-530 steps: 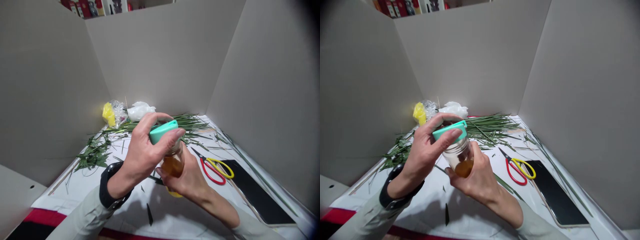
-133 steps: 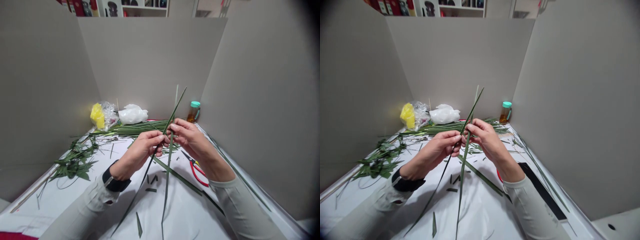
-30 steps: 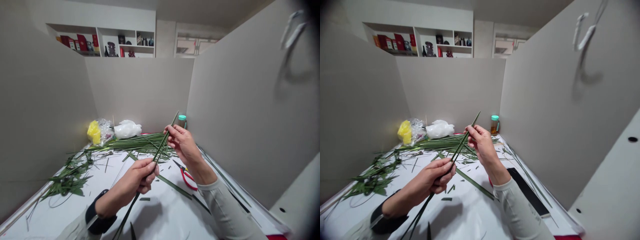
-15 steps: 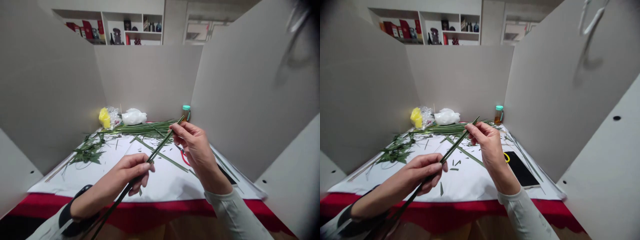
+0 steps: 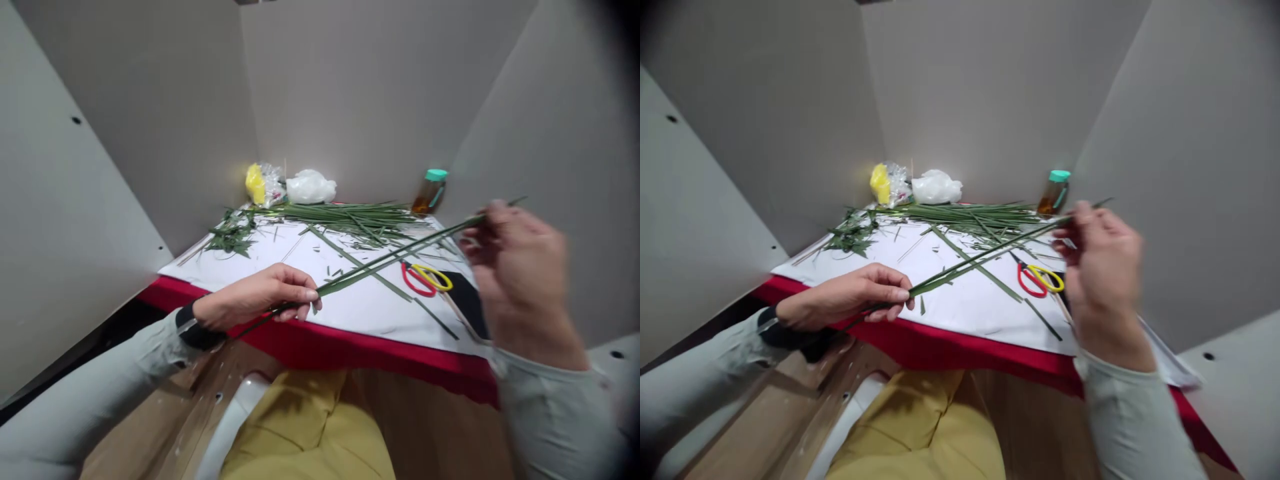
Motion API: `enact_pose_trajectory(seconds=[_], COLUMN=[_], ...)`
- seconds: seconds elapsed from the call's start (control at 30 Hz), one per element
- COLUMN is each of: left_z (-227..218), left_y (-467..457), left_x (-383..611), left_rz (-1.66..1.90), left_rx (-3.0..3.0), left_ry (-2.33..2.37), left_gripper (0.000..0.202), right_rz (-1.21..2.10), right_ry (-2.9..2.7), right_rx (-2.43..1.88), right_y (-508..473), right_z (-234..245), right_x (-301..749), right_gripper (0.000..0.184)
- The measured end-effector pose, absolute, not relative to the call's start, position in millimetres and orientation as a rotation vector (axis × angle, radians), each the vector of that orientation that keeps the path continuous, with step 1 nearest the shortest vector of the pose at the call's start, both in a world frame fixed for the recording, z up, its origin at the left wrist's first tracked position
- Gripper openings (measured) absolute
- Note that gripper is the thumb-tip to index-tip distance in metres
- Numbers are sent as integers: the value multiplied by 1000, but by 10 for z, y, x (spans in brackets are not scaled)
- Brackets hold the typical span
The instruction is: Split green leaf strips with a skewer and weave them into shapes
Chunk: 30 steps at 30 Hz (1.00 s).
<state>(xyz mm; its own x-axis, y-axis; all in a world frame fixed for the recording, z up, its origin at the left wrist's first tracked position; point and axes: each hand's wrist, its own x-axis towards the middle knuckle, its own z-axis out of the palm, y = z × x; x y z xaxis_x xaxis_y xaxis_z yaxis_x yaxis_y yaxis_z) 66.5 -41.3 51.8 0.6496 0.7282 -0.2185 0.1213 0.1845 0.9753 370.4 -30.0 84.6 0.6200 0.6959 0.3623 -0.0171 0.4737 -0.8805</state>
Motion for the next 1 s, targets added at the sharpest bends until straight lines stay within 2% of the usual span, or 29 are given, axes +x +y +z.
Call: enact_pose_trajectory(seconds=[0.17,0.4,0.57,0.7,0.73,0.83,0.93,1.0], left_z=[474,424,353,302,289,258,257,278], left_y=[-498,-715,-690,-493,-442,-320,-221,-146], left_x=[286,77,121,357,458,802,1056,1116], left_rz=[548,806,1237,1717,1782,1657,1569,1585], left_rx=[1378,1481,1441,929,786,582,563,568], left_ry=[977,1113,1110,708,576,405,373,389], left_gripper=[21,27,24,14,19,28,19,22], right_rz=[400,469,515,502,494,462,495,502], right_ry=[-625,-519,-458,-368,-365,-406,-375,-329], right_rx=[-1143,-1135,-1078,-921,-872,-759,-818,-858], right_y=[-12,66,49,-82,-146,-399,-681,-857], right_z=[805,632,525,463,445,335,101,-108], right_x=[4184,4267,4259,4060,3958,3581,3244,3099], right_gripper=[34,36,38,35,34,23,17,13])
